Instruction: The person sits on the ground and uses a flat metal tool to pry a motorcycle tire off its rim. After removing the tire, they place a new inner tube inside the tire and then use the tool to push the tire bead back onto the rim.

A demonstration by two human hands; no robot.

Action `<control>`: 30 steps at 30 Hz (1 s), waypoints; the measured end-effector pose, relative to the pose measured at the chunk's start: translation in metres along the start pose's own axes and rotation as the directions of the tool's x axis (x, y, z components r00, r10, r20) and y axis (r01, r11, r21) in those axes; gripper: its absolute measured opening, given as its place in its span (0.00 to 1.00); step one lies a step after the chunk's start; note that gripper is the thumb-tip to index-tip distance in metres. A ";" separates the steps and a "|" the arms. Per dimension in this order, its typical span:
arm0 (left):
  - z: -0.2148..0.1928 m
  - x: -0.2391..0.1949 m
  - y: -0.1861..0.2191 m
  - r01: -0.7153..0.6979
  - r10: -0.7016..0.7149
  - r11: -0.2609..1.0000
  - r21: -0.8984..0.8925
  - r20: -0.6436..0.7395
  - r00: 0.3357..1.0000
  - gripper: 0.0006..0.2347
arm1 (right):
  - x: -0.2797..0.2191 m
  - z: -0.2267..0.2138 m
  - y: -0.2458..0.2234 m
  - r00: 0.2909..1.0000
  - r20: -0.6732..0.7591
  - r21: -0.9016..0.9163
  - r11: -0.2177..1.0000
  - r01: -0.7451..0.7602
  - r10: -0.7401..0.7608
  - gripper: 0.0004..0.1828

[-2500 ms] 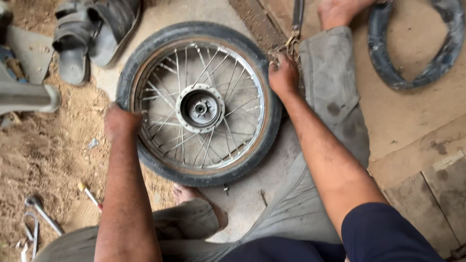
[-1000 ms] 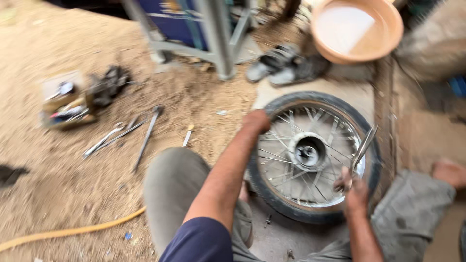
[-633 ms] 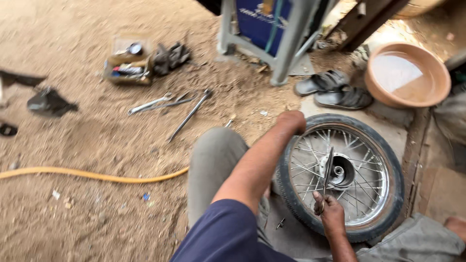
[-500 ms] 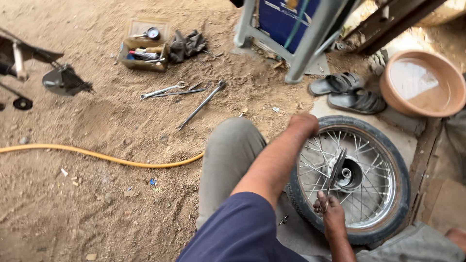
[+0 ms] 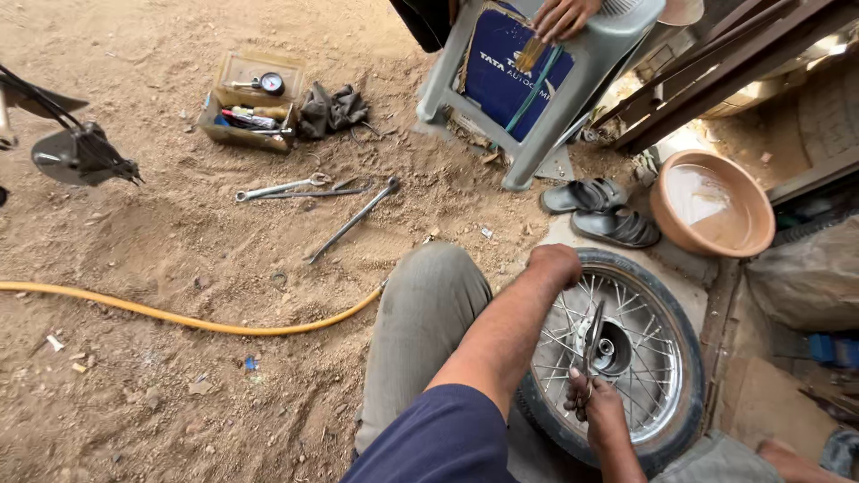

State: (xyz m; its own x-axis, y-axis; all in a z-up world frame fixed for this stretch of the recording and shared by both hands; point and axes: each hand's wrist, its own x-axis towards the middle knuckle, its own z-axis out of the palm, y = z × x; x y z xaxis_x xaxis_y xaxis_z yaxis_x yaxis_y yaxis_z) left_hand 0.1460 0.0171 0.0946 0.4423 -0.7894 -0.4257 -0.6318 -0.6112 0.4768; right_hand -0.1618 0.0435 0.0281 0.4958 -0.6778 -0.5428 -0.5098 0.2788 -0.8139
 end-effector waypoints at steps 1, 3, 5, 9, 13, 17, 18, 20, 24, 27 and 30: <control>0.006 -0.002 -0.002 0.008 -0.008 1.000 -0.016 -0.017 1.000 0.16 | 0.002 -0.002 0.003 1.000 -0.001 0.015 1.000 0.009 -0.009 0.18; 0.013 0.003 -0.001 0.011 -0.012 0.998 -0.059 -0.007 1.000 0.16 | 0.008 -0.006 0.014 0.999 0.013 0.060 0.998 0.034 -0.035 0.17; 0.021 0.014 -0.010 -0.012 0.011 0.998 -0.060 -0.020 1.000 0.16 | 0.019 -0.014 0.023 0.997 0.043 0.119 0.991 0.053 -0.059 0.18; 0.048 0.040 -0.001 -0.016 0.007 0.994 -0.111 -0.084 0.996 0.15 | 0.022 -0.020 0.042 0.993 0.016 0.235 0.965 -0.118 0.118 0.21; 0.063 0.041 0.012 -0.113 0.110 0.994 -0.002 -0.216 0.970 0.14 | 0.008 -0.011 0.055 0.988 -0.056 0.253 0.959 -0.128 0.147 0.26; 0.049 0.029 0.018 -0.058 0.056 0.997 -0.041 -0.049 0.997 0.15 | 0.009 -0.017 0.065 0.977 -0.085 0.216 0.961 -0.176 0.198 0.26; 0.045 0.023 0.018 -0.019 0.017 0.998 -0.055 -0.026 1.000 0.15 | 0.013 -0.019 0.067 0.983 -0.113 0.219 0.968 -0.120 0.147 0.24; 0.038 0.014 0.018 0.051 -0.046 0.997 -0.065 0.075 0.996 0.17 | 0.019 -0.024 0.077 0.986 -0.155 0.206 0.978 -0.025 0.058 0.21; 0.040 0.022 0.013 0.096 -0.085 0.990 -0.100 0.101 0.991 0.17 | 0.027 -0.029 0.097 0.975 -0.206 0.030 0.996 0.086 -0.078 0.13; 0.067 0.054 0.010 0.073 -0.067 0.989 -0.127 0.057 0.996 0.17 | 0.026 -0.026 0.107 0.979 -0.204 0.004 1.000 -0.022 0.023 0.12; 0.102 0.084 0.026 0.177 -0.237 0.841 -0.511 -0.055 0.970 0.16 | 0.028 -0.019 0.107 0.980 -0.188 -0.082 0.993 -0.080 0.063 0.13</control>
State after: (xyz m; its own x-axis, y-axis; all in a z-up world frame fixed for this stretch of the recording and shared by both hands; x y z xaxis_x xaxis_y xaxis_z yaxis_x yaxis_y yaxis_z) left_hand 0.1014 -0.0589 -0.0072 0.6139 -0.6239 -0.4836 -0.1279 -0.6832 0.7189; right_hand -0.2161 0.0409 -0.0707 0.3219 -0.7745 -0.5446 -0.6036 0.2753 -0.7483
